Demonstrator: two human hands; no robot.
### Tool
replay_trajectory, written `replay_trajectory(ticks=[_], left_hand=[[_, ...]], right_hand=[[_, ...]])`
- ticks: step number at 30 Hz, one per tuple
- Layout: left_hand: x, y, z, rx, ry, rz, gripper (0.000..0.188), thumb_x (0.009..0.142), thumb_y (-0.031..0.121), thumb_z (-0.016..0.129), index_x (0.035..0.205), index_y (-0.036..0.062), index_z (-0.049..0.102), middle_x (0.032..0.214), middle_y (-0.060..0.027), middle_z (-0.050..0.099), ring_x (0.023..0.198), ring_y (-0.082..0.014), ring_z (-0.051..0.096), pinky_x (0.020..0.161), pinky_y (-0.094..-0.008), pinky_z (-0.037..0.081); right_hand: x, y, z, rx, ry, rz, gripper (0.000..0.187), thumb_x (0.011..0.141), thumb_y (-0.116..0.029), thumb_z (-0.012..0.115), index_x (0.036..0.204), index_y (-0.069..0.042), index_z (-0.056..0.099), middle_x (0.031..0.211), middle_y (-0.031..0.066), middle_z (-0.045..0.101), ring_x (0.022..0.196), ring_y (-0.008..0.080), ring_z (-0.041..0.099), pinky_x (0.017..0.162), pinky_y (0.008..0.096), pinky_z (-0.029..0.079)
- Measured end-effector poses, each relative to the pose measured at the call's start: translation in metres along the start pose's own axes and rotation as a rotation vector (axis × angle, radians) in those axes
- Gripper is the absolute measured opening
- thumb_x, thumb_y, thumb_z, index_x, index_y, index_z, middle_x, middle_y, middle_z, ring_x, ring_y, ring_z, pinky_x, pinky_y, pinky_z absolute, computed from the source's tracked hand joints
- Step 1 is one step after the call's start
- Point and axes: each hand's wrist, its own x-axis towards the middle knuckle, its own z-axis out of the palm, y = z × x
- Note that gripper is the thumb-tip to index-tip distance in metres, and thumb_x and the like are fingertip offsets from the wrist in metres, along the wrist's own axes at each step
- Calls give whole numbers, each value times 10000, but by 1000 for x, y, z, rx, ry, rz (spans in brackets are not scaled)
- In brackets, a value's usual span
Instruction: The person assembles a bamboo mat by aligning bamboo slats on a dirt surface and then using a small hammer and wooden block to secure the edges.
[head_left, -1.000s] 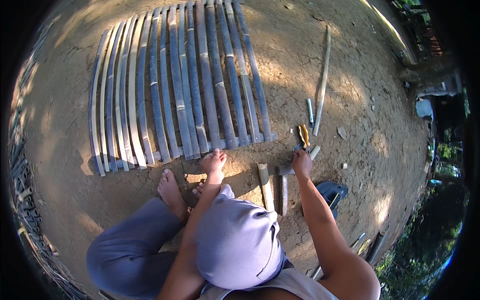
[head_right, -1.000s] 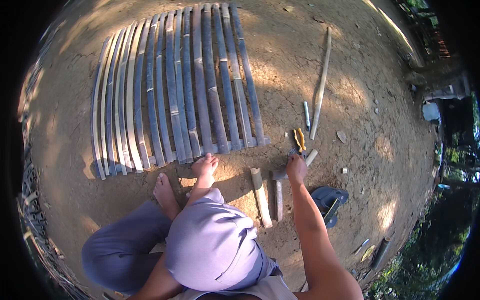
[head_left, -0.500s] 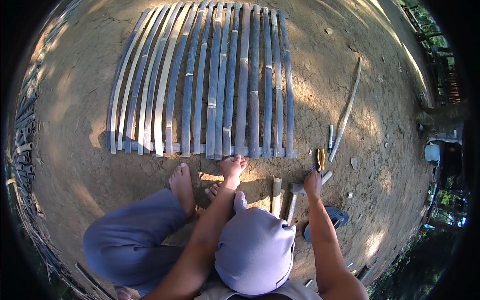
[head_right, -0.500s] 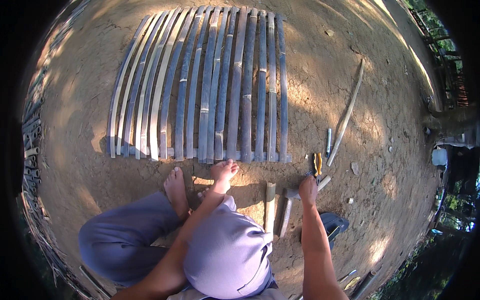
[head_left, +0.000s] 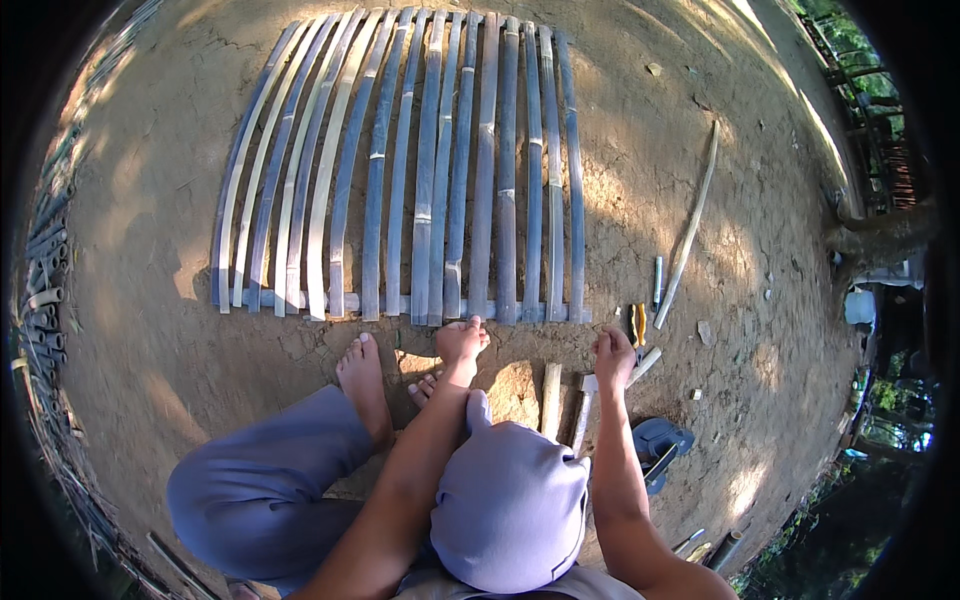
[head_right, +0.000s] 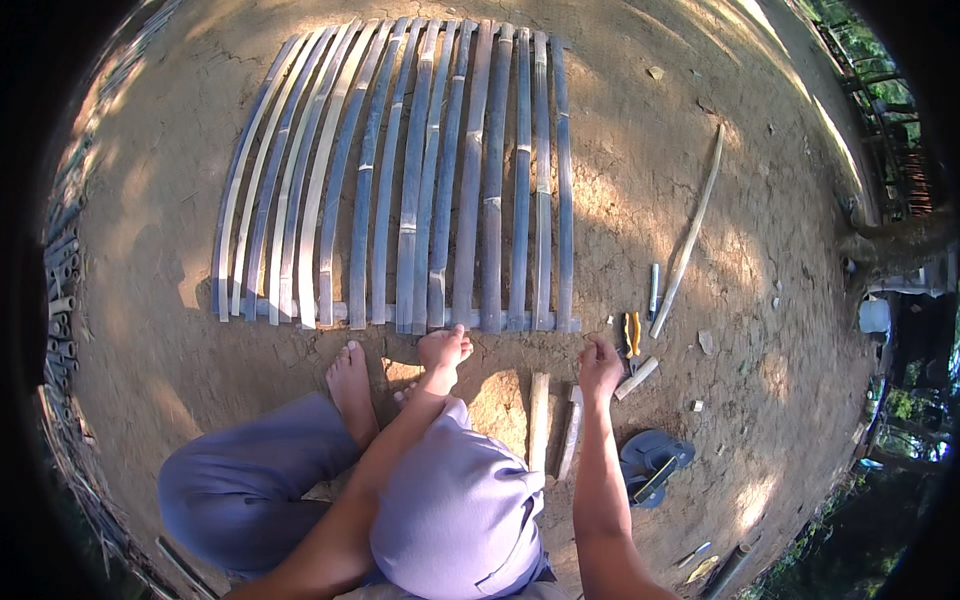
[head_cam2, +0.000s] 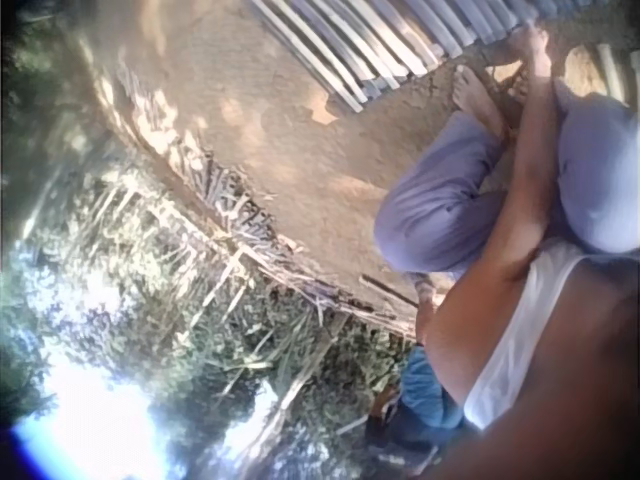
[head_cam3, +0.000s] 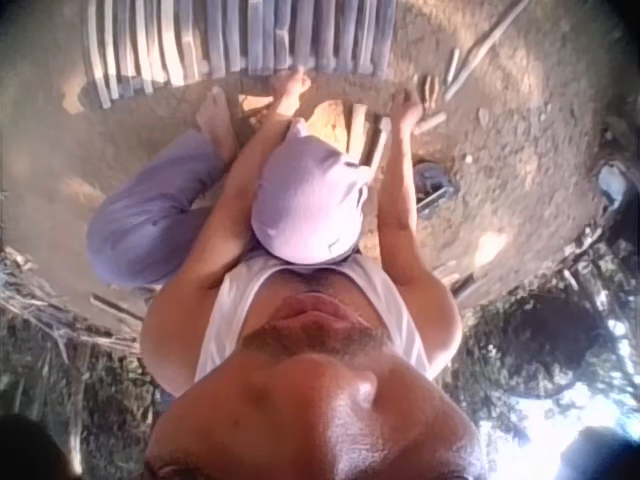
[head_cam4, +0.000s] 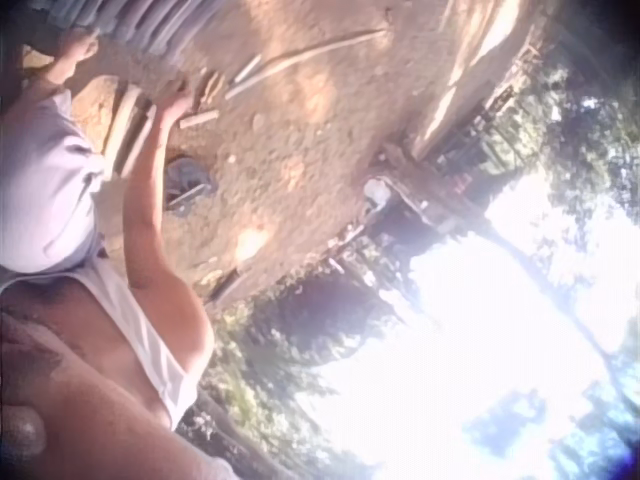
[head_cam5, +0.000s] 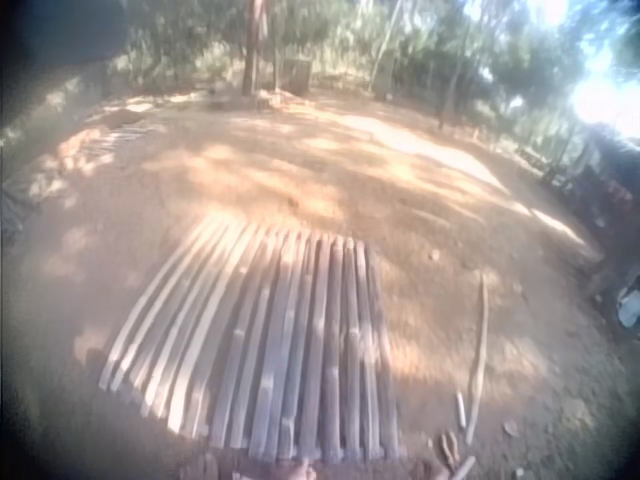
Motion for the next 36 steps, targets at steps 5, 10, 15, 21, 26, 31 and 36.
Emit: replay_trajectory(ticks=[5, 10, 15, 21, 26, 31, 36], left_hand=[[3, -11, -11, 138, 101, 218, 281, 889, 200, 803, 768, -21, 679, 649, -89, 688, 525, -139, 662, 448, -281, 507], [4, -18, -9, 359, 279, 420, 206, 835, 143, 828, 782, 5, 684, 662, -113, 707, 570, -193, 675, 559, -345, 516], [-14, -1, -5, 476, 244, 703, 150, 780, 98, 829, 817, 40, 695, 735, -117, 697, 644, -253, 675, 637, -378, 516], [-12, 6, -7, 665, 224, 940, 111, 834, 102, 748, 934, 54, 740, 821, -134, 710, 713, -283, 691, 674, -383, 538], [-14, 12, -6, 524, 73, 842, 142, 858, 121, 694, 977, 54, 732, 844, -165, 689, 784, -375, 668, 723, -443, 534], [-11, 22, -12, 654, 54, 1054, 135, 874, 88, 660, 982, 43, 728, 874, -171, 677, 808, -366, 666, 742, -429, 534], [-9, 28, -7, 629, 2, 1126, 129, 878, 48, 624, 968, 33, 714, 863, -172, 650, 823, -376, 651, 728, -436, 516]], right_hand=[[-34, -89, 88, 266, -350, -7, 234, 939, -64, 698, 1161, 7, 708, 946, 83, 745, 838, 135, 699, 740, 256, 566], [-42, -112, 158, 262, -400, -97, 162, 941, -46, 687, 1090, -37, 751, 947, 78, 754, 831, 127, 703, 725, 273, 573], [-46, -100, 179, 72, -307, -159, 172, 912, -119, 723, 1060, -36, 751, 913, 120, 763, 824, 175, 735, 743, 321, 576], [-50, -103, 182, -54, -224, -366, 163, 879, -133, 725, 1015, -49, 753, 943, 160, 747, 847, 294, 740, 769, 361, 579], [-52, -106, 179, -64, -204, -439, 142, 866, -97, 703, 991, -50, 752, 939, 162, 737, 846, 341, 719, 773, 391, 576], [-49, -112, 179, -59, -235, -505, 131, 857, -58, 694, 972, -33, 751, 942, 159, 730, 852, 350, 705, 762, 401, 568], [-45, -116, 178, -35, -245, -482, 130, 851, -62, 706, 964, -20, 757, 972, 172, 723, 905, 360, 699, 809, 404, 560]])
